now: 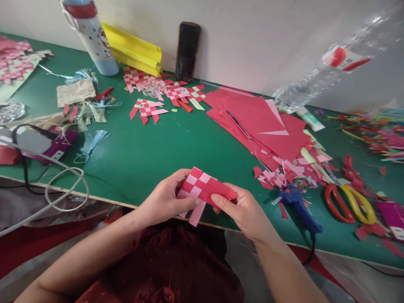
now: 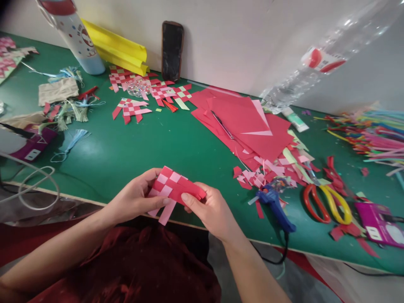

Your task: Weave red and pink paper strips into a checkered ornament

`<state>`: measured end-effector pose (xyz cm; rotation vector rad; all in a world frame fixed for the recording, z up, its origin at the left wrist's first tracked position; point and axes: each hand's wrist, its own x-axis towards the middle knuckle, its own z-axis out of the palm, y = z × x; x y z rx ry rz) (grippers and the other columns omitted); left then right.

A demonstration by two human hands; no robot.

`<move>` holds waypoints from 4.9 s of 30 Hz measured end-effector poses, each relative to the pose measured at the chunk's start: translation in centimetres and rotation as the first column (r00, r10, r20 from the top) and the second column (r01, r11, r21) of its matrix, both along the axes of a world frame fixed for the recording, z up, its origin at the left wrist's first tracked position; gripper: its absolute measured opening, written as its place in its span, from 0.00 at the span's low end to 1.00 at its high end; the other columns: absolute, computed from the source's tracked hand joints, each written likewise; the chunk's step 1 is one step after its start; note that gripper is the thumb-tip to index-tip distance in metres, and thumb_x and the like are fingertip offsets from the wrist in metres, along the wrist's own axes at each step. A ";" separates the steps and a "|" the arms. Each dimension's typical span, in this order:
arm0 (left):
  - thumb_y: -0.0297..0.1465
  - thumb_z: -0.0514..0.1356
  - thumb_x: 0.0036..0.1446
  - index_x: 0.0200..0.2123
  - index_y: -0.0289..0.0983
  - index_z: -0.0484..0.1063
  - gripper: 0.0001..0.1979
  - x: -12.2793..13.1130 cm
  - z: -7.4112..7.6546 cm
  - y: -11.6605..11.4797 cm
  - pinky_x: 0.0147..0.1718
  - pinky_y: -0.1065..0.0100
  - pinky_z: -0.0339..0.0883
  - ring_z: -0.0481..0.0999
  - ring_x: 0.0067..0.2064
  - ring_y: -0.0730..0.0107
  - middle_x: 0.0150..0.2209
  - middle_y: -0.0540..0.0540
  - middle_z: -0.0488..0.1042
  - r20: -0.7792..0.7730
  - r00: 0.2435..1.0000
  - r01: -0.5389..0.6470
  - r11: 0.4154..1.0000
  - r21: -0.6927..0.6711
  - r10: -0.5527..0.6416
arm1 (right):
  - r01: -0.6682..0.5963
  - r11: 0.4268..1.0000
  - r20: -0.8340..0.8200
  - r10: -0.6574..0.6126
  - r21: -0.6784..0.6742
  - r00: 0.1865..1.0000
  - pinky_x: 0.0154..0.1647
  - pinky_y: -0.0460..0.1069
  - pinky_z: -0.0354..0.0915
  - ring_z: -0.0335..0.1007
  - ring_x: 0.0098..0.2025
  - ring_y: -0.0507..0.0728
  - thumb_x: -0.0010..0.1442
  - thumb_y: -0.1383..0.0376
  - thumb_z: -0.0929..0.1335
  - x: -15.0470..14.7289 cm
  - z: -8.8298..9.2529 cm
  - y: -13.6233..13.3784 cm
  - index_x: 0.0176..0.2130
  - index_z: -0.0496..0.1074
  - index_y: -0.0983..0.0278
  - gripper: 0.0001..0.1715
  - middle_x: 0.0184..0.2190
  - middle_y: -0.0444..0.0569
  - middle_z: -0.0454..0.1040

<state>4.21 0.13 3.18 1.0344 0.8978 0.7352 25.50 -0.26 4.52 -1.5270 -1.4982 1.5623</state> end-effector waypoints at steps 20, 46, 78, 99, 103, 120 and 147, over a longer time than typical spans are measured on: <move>0.26 0.60 0.52 0.49 0.36 0.67 0.19 -2.4 1.1 2.4 0.28 0.73 0.61 0.66 0.27 0.79 0.28 0.55 0.70 -0.225 0.965 0.164 0.979 0.123 -0.134 | -0.383 0.915 0.167 0.400 -0.124 0.901 0.28 0.45 0.55 0.57 0.27 0.49 0.59 0.58 0.67 -1.1 2.6 3.5 0.31 0.67 0.63 0.11 0.25 0.39 0.64; 0.23 0.55 0.55 0.51 0.41 0.65 0.19 -2.3 -0.6 -0.1 0.30 0.69 0.63 0.68 0.28 0.73 0.28 0.54 0.70 -0.595 0.756 0.037 0.890 0.455 0.272 | -0.128 0.983 0.139 0.110 0.130 0.984 0.32 0.47 0.65 0.69 0.30 0.52 0.59 0.58 0.69 -3.9 -0.5 3.9 0.37 0.74 0.62 0.10 0.30 0.44 0.76; 0.25 0.53 0.61 0.41 0.37 0.70 0.07 -3.2 -1.5 0.8 0.35 0.68 0.66 0.72 0.35 0.69 0.37 0.46 0.71 -0.712 0.671 0.323 0.783 0.532 0.208 | -0.434 0.341 0.502 -0.138 0.834 0.854 0.45 0.55 0.73 0.74 0.44 0.58 0.59 0.72 0.70 -4.1 -1.8 0.6 0.44 0.76 0.59 0.14 0.44 0.52 0.78; 0.20 0.52 0.58 0.40 0.37 0.74 0.13 -3.4 -1.7 0.5 0.34 0.69 0.67 0.73 0.35 0.70 0.38 0.45 0.73 -0.663 0.712 0.298 0.755 0.584 0.232 | -0.505 0.650 0.714 -0.085 0.568 0.694 0.50 0.60 0.66 0.66 0.49 0.64 0.66 0.62 0.65 -3.7 -2.9 0.8 0.50 0.72 0.64 0.15 0.48 0.57 0.73; 0.20 0.53 0.58 0.40 0.37 0.74 0.12 -3.4 -1.7 0.5 0.34 0.68 0.68 0.73 0.35 0.70 0.38 0.44 0.72 -0.663 0.714 0.306 0.751 0.585 0.225 | -0.499 0.644 0.698 -0.077 0.580 0.711 0.48 0.59 0.66 0.65 0.46 0.64 0.65 0.63 0.65 -3.6 -2.9 1.1 0.52 0.71 0.67 0.18 0.43 0.58 0.73; 0.17 0.54 0.55 0.40 0.36 0.75 0.14 -3.4 -2.0 0.4 0.34 0.69 0.67 0.73 0.35 0.70 0.37 0.45 0.72 -0.641 0.727 0.290 0.736 0.612 0.247 | -0.442 0.671 0.629 -0.045 0.595 0.776 0.47 0.57 0.66 0.67 0.44 0.60 0.65 0.65 0.65 -3.4 -2.4 1.0 0.44 0.72 0.63 0.08 0.40 0.53 0.73; 0.19 0.54 0.57 0.41 0.36 0.74 0.13 -3.4 -2.1 0.4 0.36 0.67 0.68 0.74 0.37 0.68 0.39 0.45 0.72 -0.648 0.733 0.294 0.765 0.573 0.204 | -0.238 0.683 0.503 -0.217 0.691 0.837 0.44 0.54 0.64 0.68 0.40 0.57 0.65 0.67 0.66 -4.3 -3.2 0.9 0.36 0.68 0.61 0.03 0.36 0.48 0.76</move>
